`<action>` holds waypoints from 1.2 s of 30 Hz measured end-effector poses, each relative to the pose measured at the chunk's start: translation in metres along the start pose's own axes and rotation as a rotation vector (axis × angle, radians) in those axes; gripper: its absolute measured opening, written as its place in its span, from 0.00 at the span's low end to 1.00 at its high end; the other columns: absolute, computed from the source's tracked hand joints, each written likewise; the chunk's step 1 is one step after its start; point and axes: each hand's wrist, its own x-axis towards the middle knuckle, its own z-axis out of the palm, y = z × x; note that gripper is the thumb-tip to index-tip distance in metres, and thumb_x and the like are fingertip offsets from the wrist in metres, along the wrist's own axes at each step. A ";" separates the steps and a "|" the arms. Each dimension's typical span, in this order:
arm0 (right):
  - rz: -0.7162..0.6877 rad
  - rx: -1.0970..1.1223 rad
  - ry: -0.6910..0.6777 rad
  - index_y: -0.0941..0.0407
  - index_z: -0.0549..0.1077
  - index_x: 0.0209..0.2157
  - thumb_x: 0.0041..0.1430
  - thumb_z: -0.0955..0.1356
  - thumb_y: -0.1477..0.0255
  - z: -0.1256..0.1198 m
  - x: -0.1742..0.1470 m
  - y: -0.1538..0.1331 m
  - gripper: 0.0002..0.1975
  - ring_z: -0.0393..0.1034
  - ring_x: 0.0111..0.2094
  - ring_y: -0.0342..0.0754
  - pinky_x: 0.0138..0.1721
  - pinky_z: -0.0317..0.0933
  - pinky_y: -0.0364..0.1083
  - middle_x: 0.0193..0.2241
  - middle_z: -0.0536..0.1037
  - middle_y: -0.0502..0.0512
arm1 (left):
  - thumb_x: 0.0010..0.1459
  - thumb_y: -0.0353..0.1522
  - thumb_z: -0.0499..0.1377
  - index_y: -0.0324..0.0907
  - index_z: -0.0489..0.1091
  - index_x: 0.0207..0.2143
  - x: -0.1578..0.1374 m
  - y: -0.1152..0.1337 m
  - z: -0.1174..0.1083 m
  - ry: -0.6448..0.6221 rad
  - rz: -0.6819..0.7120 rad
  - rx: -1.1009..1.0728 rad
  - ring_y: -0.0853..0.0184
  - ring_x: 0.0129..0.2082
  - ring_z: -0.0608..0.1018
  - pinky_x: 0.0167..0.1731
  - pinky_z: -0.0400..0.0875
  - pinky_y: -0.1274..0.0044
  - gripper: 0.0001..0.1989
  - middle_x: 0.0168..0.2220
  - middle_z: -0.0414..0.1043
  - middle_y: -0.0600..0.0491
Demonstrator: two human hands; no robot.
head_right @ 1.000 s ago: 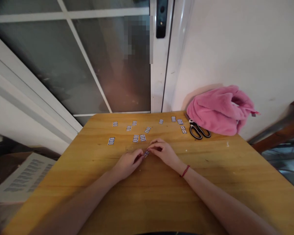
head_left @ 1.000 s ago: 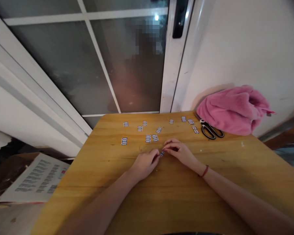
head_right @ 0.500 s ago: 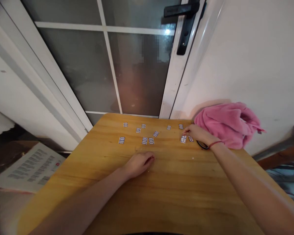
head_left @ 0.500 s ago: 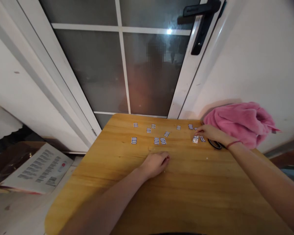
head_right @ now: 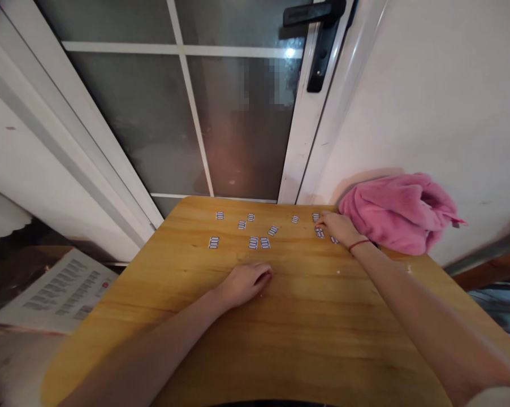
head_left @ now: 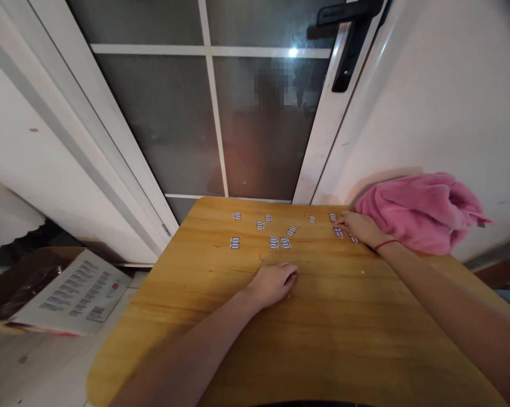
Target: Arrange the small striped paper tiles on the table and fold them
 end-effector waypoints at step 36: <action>0.001 0.394 -0.383 0.58 0.78 0.27 0.39 0.69 0.54 0.018 0.096 -0.006 0.22 0.69 0.28 0.49 0.29 0.58 0.43 0.27 0.79 0.55 | 0.60 0.31 0.46 0.44 0.67 0.37 0.001 -0.005 0.002 0.014 -0.038 -0.096 0.67 0.37 0.74 0.35 0.66 0.78 0.10 0.38 0.74 0.54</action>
